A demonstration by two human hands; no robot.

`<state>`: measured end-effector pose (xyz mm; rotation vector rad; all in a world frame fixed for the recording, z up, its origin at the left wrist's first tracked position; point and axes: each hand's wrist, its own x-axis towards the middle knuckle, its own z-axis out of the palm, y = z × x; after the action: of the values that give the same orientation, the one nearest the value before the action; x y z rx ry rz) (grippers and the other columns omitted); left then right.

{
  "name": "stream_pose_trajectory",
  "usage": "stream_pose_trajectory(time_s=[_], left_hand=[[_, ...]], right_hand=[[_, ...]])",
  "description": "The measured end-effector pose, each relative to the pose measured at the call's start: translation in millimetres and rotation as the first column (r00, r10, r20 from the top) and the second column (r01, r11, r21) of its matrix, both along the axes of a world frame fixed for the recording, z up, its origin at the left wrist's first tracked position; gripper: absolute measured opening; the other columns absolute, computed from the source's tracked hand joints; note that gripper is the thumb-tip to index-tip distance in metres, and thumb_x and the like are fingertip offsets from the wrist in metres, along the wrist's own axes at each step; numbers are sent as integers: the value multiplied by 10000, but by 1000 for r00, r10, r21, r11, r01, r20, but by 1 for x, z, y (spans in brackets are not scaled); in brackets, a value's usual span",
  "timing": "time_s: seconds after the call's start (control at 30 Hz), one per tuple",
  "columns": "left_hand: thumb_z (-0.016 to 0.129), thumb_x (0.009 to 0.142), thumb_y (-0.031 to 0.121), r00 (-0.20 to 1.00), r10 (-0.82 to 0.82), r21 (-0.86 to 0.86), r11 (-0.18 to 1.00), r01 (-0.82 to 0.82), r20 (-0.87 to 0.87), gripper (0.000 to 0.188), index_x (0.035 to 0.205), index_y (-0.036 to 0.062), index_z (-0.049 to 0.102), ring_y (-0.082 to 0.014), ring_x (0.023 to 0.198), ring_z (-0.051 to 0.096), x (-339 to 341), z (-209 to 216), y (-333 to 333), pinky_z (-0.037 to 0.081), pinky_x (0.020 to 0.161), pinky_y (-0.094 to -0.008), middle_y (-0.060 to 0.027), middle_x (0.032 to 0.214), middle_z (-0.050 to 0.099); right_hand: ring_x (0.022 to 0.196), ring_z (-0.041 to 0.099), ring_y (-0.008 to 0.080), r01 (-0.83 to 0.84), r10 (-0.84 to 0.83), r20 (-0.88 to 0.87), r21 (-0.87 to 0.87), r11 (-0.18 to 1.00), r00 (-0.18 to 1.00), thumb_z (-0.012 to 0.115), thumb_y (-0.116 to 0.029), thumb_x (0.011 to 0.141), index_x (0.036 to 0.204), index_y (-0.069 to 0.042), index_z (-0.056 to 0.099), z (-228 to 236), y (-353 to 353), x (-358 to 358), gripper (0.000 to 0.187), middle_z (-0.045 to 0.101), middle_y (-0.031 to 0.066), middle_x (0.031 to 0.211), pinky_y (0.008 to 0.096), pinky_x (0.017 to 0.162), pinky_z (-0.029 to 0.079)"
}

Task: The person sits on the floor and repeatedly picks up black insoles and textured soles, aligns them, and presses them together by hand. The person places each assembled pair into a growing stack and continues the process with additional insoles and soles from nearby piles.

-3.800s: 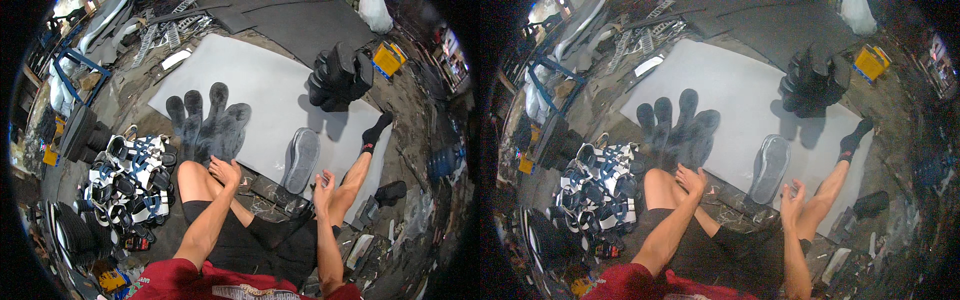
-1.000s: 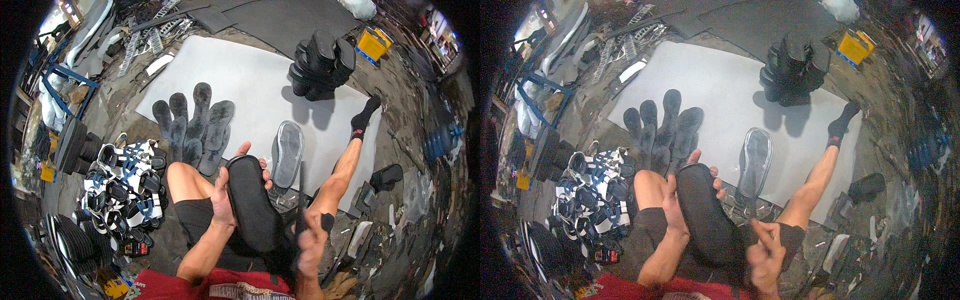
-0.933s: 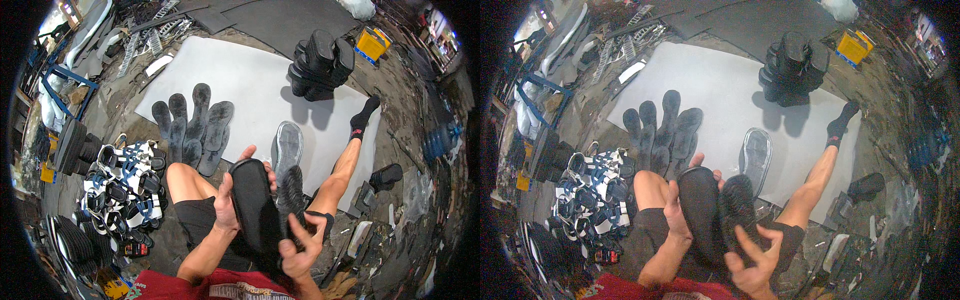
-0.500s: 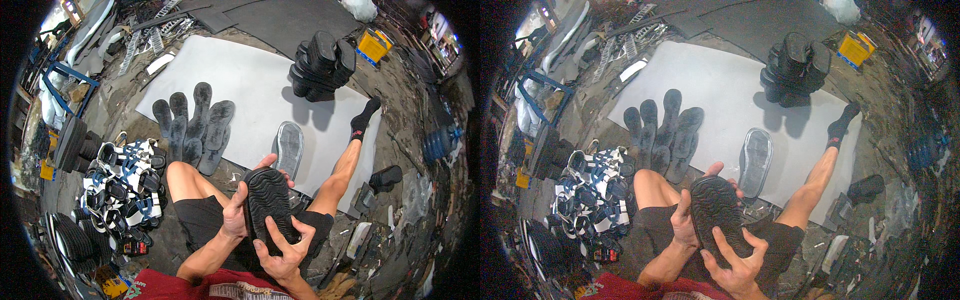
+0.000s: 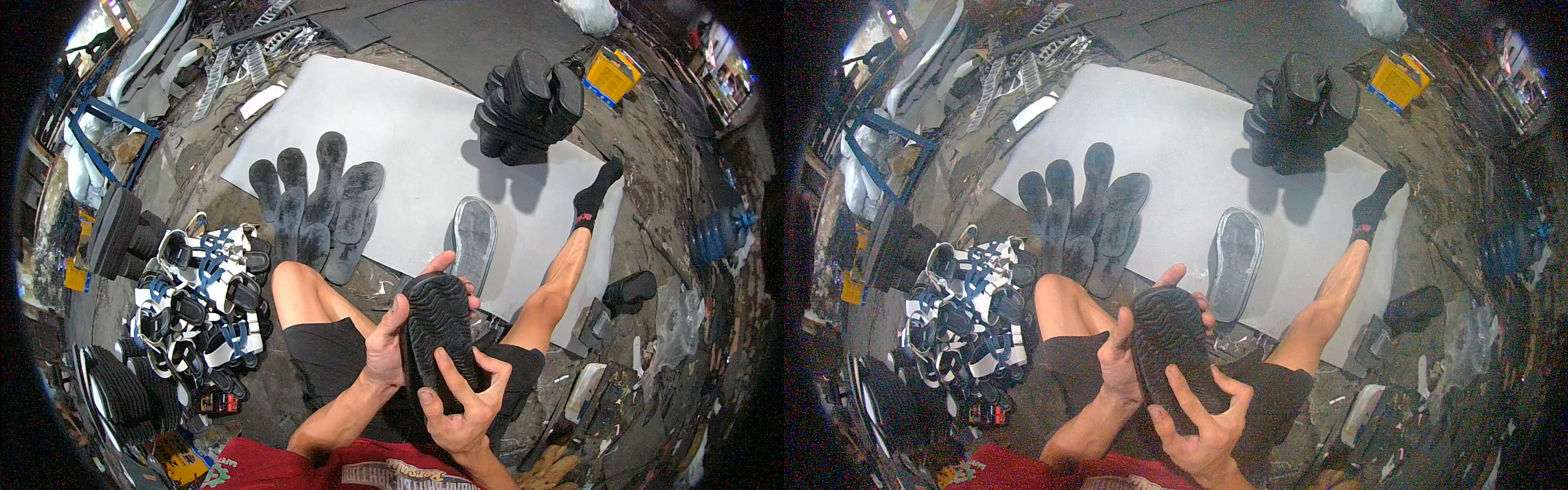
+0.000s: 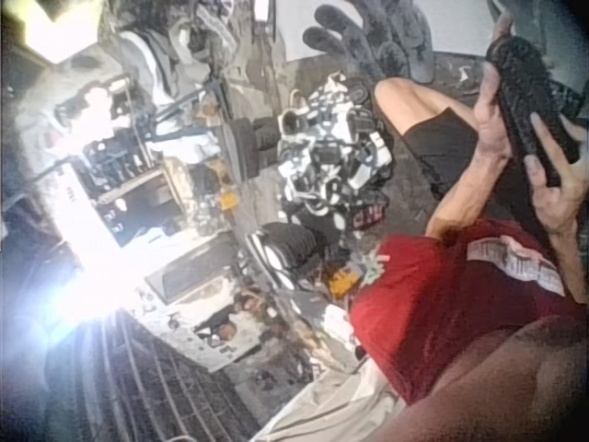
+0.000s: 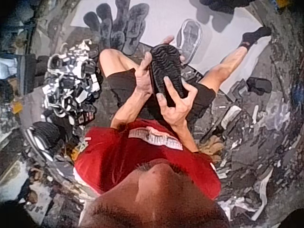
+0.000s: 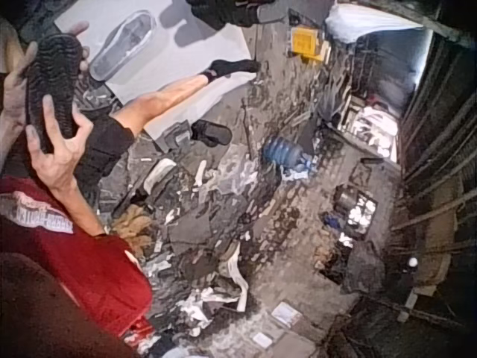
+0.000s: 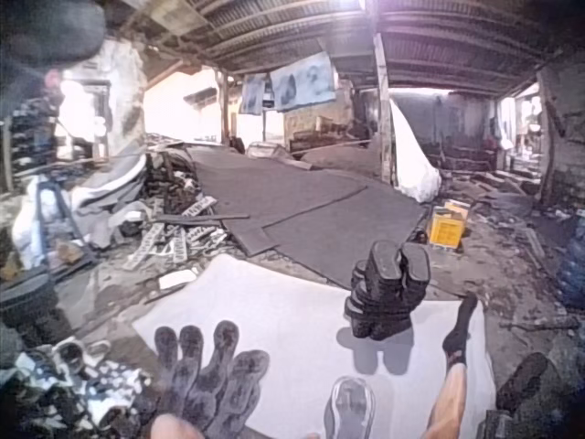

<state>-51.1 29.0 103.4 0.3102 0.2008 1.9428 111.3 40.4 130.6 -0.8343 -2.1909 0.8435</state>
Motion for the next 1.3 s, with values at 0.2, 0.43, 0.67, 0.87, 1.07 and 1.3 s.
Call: stream_pose_trajectory(time_s=[0.2,0.43,0.67,0.87,1.07,1.3], left_hand=[[572,1095,529,1000,10,-20,1000,-10,-11,871,1722,53,199,-318,1406,571,0,0,0,566,1130,-422,-218,1495,505],[576,1094,518,1000,3,1,1000,-3,-26,866,1719,48,204,-311,1403,574,-1,-4,1,545,1151,-429,-215,1489,516],[601,1062,459,999,15,-50,999,-18,-52,740,1615,43,341,-369,1398,569,-3,-2,1,454,1226,-518,-244,1482,535],[638,987,491,999,16,-78,997,-20,-51,643,1473,111,455,-331,1108,622,-4,-3,6,525,1015,-503,-209,1255,564],[635,876,337,975,213,-70,974,-218,-69,585,1375,73,481,-272,1018,591,-29,7,6,499,969,-435,-146,1109,549],[692,891,661,952,291,111,954,-280,-100,643,1213,119,570,-453,1470,437,-20,3,-3,274,1293,-599,-205,1303,582]], right_hand=[[1097,570,375,-20,20,-5,-1,1000,1000,934,-298,754,1291,-150,830,5,3,-2,567,742,147,1130,457,1010,535],[1106,575,377,-22,21,-12,-38,999,1000,939,-296,743,1292,-169,832,6,5,-2,574,718,166,1150,456,1005,535],[1127,589,384,-48,49,5,-103,994,999,944,-270,748,1325,-188,817,6,10,-2,596,664,224,1181,455,983,550],[1180,596,403,-126,131,47,-113,986,990,954,-296,761,1371,-178,787,-1,14,-1,644,613,250,1232,475,999,550],[1253,633,329,29,-2,52,-525,851,999,857,-232,911,1575,-42,514,-4,35,13,772,632,252,1354,447,1107,504],[1100,732,195,-265,-600,-329,-944,195,729,672,-166,1084,1299,-62,657,-60,65,49,240,755,85,1245,347,964,588]])
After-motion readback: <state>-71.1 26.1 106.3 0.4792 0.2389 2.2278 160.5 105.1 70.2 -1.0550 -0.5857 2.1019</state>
